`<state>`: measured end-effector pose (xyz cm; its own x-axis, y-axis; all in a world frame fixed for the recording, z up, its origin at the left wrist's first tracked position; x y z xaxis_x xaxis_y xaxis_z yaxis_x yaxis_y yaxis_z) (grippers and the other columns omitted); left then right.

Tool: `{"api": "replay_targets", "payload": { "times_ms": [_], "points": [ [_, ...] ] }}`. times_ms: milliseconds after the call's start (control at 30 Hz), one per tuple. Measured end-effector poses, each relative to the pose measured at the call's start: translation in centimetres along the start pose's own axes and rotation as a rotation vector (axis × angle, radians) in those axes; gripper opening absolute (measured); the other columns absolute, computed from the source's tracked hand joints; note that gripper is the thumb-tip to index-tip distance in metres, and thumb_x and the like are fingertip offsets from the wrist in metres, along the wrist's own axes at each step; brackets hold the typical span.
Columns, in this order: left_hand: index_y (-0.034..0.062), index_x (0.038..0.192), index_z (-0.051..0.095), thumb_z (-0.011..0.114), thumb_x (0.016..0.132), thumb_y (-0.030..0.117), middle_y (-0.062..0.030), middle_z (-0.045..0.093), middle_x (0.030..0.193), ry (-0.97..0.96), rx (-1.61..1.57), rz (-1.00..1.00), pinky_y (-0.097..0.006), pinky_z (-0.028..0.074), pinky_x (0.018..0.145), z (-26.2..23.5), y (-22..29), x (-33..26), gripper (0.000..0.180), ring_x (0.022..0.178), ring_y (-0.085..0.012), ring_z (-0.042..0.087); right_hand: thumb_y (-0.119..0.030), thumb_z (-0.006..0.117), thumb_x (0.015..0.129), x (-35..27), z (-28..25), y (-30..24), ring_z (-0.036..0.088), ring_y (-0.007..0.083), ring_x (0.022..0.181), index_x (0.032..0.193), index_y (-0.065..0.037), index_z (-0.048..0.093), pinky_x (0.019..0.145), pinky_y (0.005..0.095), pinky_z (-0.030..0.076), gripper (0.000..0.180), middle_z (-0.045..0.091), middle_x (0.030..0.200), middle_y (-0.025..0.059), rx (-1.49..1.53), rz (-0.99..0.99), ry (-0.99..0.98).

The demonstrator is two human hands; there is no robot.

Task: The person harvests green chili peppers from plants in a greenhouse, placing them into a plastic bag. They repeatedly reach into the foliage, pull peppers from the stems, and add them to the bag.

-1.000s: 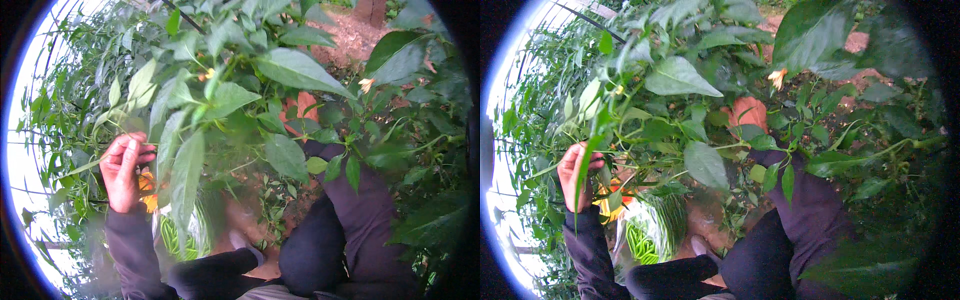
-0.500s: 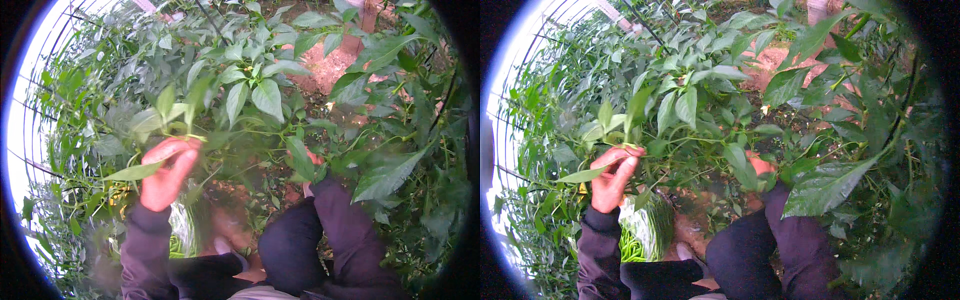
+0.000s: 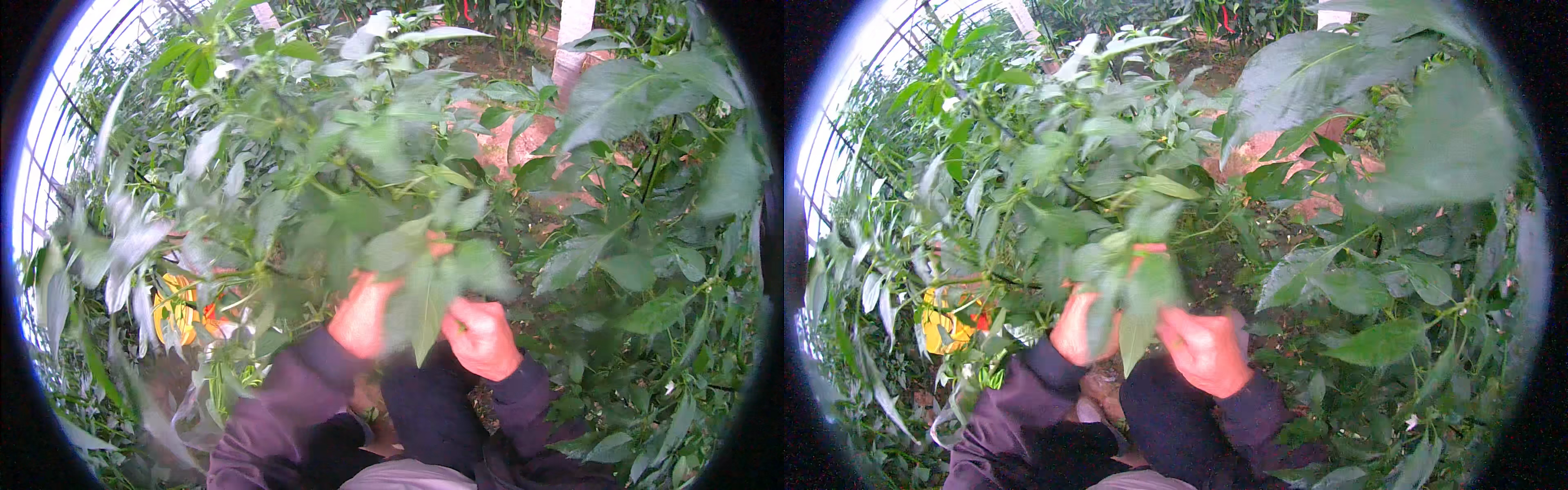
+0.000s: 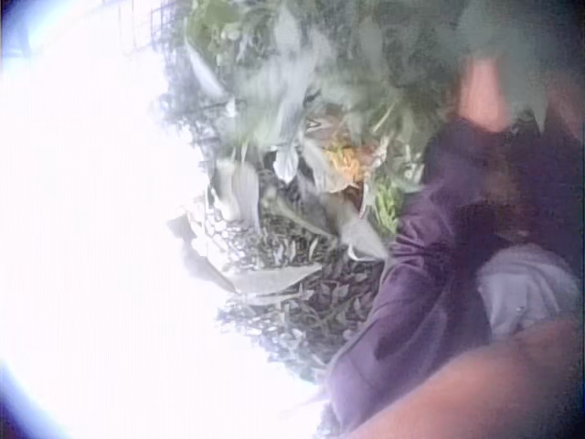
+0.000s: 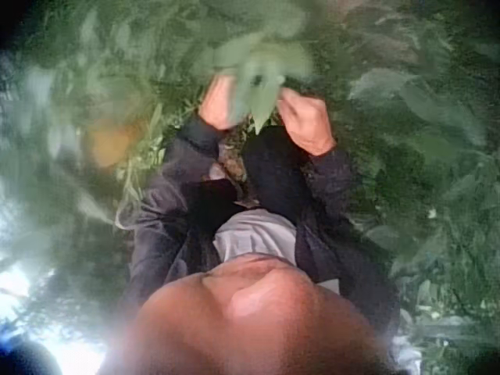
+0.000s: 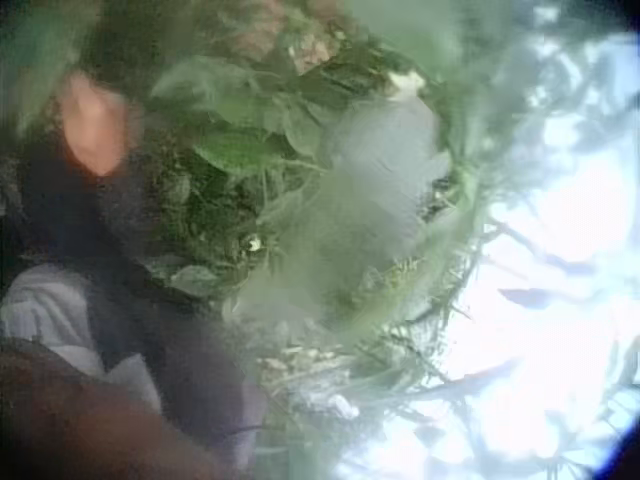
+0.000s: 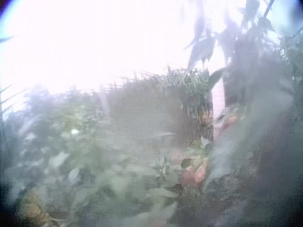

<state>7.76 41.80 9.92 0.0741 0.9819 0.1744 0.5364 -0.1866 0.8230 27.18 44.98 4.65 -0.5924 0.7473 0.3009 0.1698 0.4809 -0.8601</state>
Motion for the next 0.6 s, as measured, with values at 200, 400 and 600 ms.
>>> {"api": "replay_targets", "payload": {
  "times_ms": [200, 400, 600],
  "points": [
    [0.0003, 0.150, 0.041, 0.078, 0.087, 0.019, -0.0116, 0.057, 0.138, -0.116, -0.862, -0.073, -0.038, 0.041, 0.110, 3.5, 3.6, -4.4, 0.075, 0.129, -0.0228, 0.053, -0.020, 0.060, 0.105, 1.5, -2.5, -7.7, 0.049, 0.0036, 0.057, 0.116, 0.005, 0.068, 0.052, 0.0228, 0.039, 0.028, 0.054, 0.066, -0.0049, 0.539, 0.044, 0.184],
    [-0.0010, 0.122, 0.061, 0.076, 0.092, 0.016, -0.0071, 0.068, 0.107, -0.257, -0.583, -0.063, -0.034, 0.050, 0.095, 6.2, 5.6, -3.0, 0.037, 0.104, -0.0141, 0.062, -0.025, 0.059, 0.106, 3.1, -4.2, -9.3, 0.050, 0.0061, 0.059, 0.126, 0.007, 0.062, 0.055, 0.0224, 0.044, 0.037, 0.055, 0.072, -0.0012, 0.782, 0.086, 0.233],
    [-0.0013, 0.100, 0.066, 0.069, 0.100, 0.018, 0.0020, 0.059, 0.080, -0.084, -0.487, -0.143, -0.028, 0.047, 0.069, 5.4, 6.4, -0.8, 0.020, 0.076, -0.0062, 0.051, -0.047, 0.051, 0.106, 4.4, -6.2, -0.6, 0.065, 0.0172, 0.072, 0.088, -0.002, 0.068, 0.072, 0.0340, 0.053, 0.051, 0.067, 0.077, 0.0062, 0.854, -0.028, 0.866]
  ]
}}
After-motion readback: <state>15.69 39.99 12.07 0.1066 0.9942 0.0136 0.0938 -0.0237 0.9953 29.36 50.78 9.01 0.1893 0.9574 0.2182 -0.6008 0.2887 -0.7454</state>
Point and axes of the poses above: each hand's wrist, its own x-axis towards the middle knuckle, its own z-axis out of the palm, y = z × x, the point moved 1 cm from there along x, towards the middle knuckle
